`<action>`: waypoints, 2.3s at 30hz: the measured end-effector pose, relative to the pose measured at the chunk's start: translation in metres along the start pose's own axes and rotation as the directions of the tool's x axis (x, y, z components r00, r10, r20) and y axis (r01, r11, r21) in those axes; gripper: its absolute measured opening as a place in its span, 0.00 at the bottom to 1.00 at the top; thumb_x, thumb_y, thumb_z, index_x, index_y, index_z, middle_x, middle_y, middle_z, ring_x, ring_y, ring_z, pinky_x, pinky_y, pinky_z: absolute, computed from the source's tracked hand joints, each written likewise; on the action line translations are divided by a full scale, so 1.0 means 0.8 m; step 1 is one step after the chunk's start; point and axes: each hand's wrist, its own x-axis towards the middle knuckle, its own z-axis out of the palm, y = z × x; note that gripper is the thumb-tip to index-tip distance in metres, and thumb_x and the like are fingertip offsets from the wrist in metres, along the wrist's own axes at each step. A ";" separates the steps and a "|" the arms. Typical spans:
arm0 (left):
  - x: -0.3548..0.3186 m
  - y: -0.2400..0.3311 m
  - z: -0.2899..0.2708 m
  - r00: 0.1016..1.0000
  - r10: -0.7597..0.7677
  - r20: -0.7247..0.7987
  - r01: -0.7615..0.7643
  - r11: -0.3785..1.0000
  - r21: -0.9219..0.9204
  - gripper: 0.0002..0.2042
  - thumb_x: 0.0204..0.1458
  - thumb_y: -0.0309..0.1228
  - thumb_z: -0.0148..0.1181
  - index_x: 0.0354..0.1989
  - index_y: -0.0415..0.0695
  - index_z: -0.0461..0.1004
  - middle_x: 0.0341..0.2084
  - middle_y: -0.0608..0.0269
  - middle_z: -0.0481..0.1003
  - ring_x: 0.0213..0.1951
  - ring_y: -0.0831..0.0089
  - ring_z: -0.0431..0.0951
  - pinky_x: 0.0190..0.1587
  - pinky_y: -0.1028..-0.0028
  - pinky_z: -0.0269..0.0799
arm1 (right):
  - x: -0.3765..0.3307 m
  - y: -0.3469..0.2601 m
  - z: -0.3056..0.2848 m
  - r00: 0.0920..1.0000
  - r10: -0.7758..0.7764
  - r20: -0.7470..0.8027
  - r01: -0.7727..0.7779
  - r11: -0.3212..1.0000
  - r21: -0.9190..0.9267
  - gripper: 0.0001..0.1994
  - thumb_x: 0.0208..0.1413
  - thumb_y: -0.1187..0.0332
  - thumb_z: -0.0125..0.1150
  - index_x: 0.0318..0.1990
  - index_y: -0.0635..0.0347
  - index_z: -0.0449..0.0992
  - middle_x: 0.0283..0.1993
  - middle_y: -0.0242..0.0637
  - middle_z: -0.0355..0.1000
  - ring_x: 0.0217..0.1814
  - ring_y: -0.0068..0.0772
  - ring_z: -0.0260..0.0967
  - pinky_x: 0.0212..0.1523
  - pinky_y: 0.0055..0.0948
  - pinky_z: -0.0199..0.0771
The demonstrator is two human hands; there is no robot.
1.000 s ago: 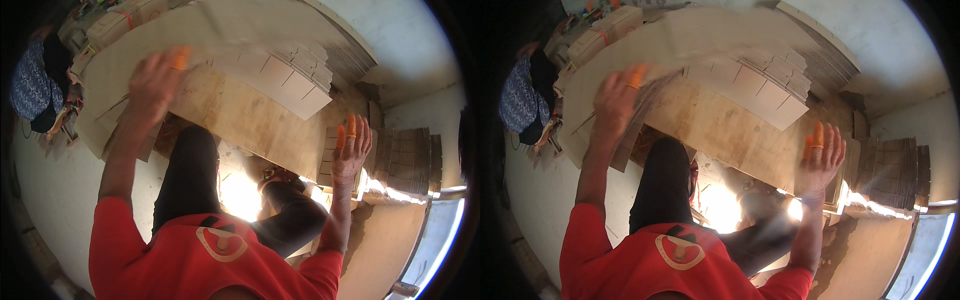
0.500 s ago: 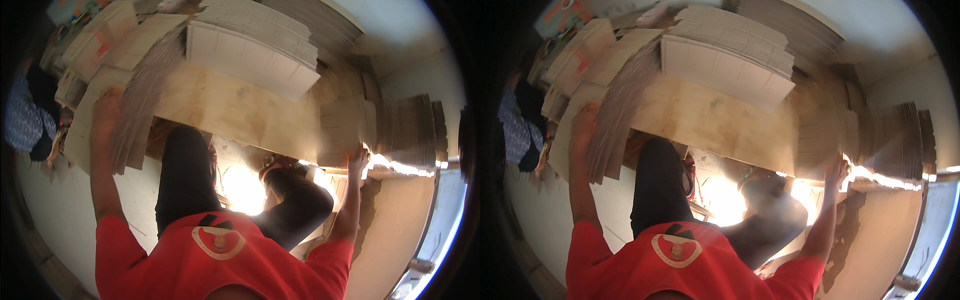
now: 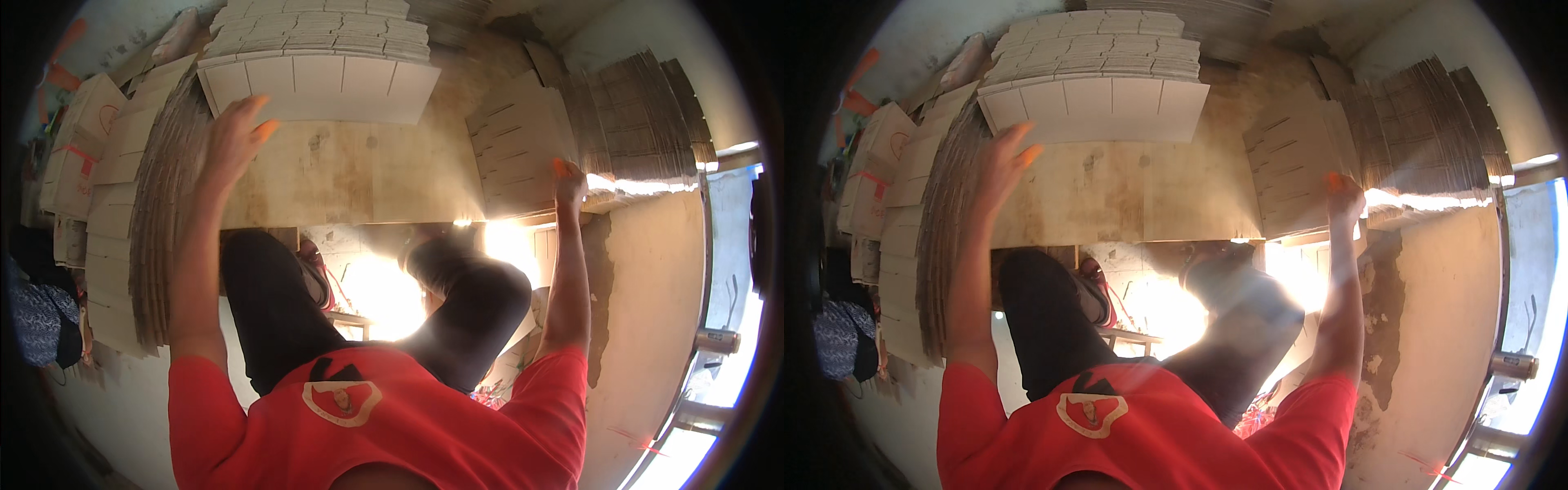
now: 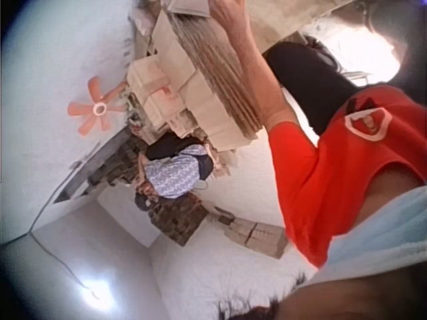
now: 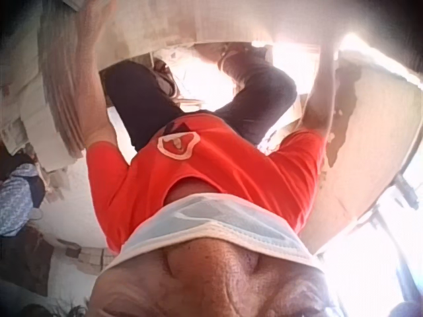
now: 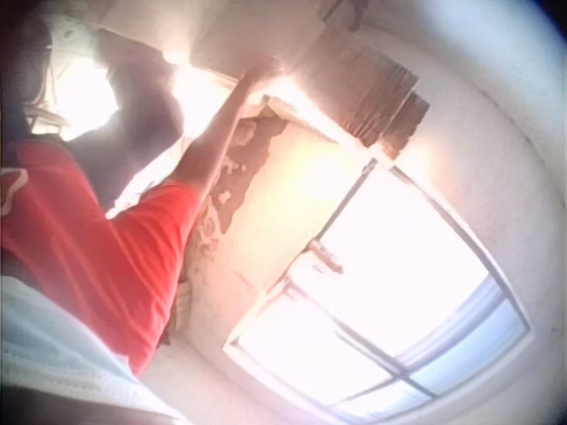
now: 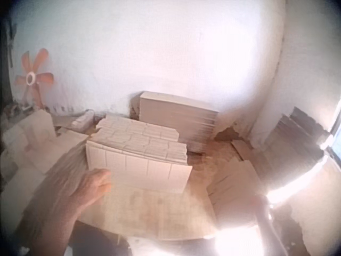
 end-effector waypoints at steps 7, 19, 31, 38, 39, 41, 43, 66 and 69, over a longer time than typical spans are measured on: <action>0.123 0.036 0.127 0.975 0.222 -0.014 -0.220 0.972 0.078 0.26 0.38 0.29 0.69 0.48 0.40 0.66 0.42 0.57 0.72 0.47 0.60 0.68 0.49 0.64 0.66 | -0.001 -0.088 -0.031 0.911 0.032 -0.411 0.117 0.935 0.334 0.11 0.56 0.64 0.61 0.36 0.64 0.77 0.30 0.30 0.75 0.30 0.22 0.68 0.33 0.21 0.69; 0.180 0.018 0.181 0.928 0.371 0.017 -0.371 0.921 0.117 0.07 0.38 0.21 0.60 0.28 0.39 0.72 0.28 0.60 0.72 0.36 0.65 0.72 0.39 0.67 0.71 | -0.076 -0.241 0.054 0.979 -0.066 -0.193 0.162 0.828 0.537 0.16 0.54 0.73 0.63 0.49 0.64 0.70 0.40 0.32 0.76 0.38 0.17 0.71 0.42 0.17 0.71; 0.106 0.088 0.155 0.823 0.567 0.007 -0.567 0.823 -0.013 0.06 0.39 0.21 0.58 0.27 0.43 0.72 0.23 0.66 0.73 0.29 0.67 0.74 0.28 0.70 0.73 | -0.101 -0.251 0.079 0.877 -0.400 -0.266 0.455 0.869 0.194 0.18 0.54 0.72 0.62 0.52 0.60 0.69 0.45 0.40 0.75 0.39 0.27 0.76 0.37 0.21 0.76; 0.087 0.118 0.151 0.809 0.587 -0.003 -0.586 0.807 -0.077 0.07 0.36 0.19 0.59 0.26 0.42 0.72 0.22 0.64 0.73 0.29 0.67 0.73 0.28 0.69 0.73 | -0.110 -0.245 0.085 0.856 -0.466 -0.224 0.496 0.862 0.103 0.19 0.54 0.74 0.61 0.53 0.62 0.66 0.47 0.41 0.74 0.36 0.32 0.76 0.34 0.22 0.77; 0.084 0.121 0.152 0.807 0.591 0.016 -0.587 0.804 -0.092 0.08 0.35 0.18 0.59 0.26 0.41 0.72 0.22 0.64 0.73 0.29 0.67 0.73 0.29 0.69 0.73 | -0.109 -0.243 0.085 0.850 -0.477 -0.223 0.506 0.857 0.093 0.19 0.54 0.75 0.61 0.54 0.62 0.66 0.48 0.41 0.73 0.36 0.33 0.76 0.33 0.22 0.77; 0.076 0.124 0.152 0.804 0.594 0.026 -0.587 0.800 -0.125 0.09 0.33 0.18 0.60 0.27 0.41 0.72 0.22 0.63 0.72 0.29 0.67 0.73 0.29 0.69 0.73 | -0.110 -0.240 0.087 0.830 -0.514 -0.216 0.538 0.840 0.069 0.19 0.54 0.75 0.60 0.54 0.61 0.65 0.48 0.42 0.73 0.35 0.34 0.76 0.32 0.22 0.77; 0.070 0.132 0.149 0.803 0.596 0.011 -0.586 0.793 -0.167 0.11 0.32 0.18 0.60 0.27 0.41 0.71 0.21 0.63 0.72 0.29 0.67 0.72 0.29 0.69 0.72 | -0.110 -0.236 0.091 0.816 -0.534 -0.222 0.561 0.823 0.085 0.19 0.55 0.76 0.59 0.53 0.61 0.65 0.48 0.42 0.73 0.33 0.35 0.76 0.30 0.23 0.77; 0.004 0.198 0.086 0.667 0.745 0.004 -0.744 0.666 0.054 0.13 0.32 0.24 0.58 0.31 0.34 0.72 0.22 0.63 0.67 0.30 0.71 0.69 0.30 0.73 0.69 | -0.164 -0.229 0.107 0.945 -0.322 0.064 0.290 0.910 0.295 0.10 0.58 0.81 0.51 0.47 0.67 0.64 0.40 0.49 0.71 0.33 0.43 0.69 0.35 0.25 0.69; -0.012 0.197 0.093 0.764 0.645 0.026 -0.629 0.753 -0.193 0.14 0.36 0.25 0.62 0.34 0.34 0.73 0.23 0.58 0.69 0.29 0.67 0.70 0.31 0.70 0.70 | -0.171 -0.218 0.112 0.933 -0.358 0.022 0.337 0.896 0.288 0.11 0.57 0.81 0.52 0.47 0.67 0.65 0.40 0.47 0.72 0.34 0.42 0.70 0.37 0.23 0.69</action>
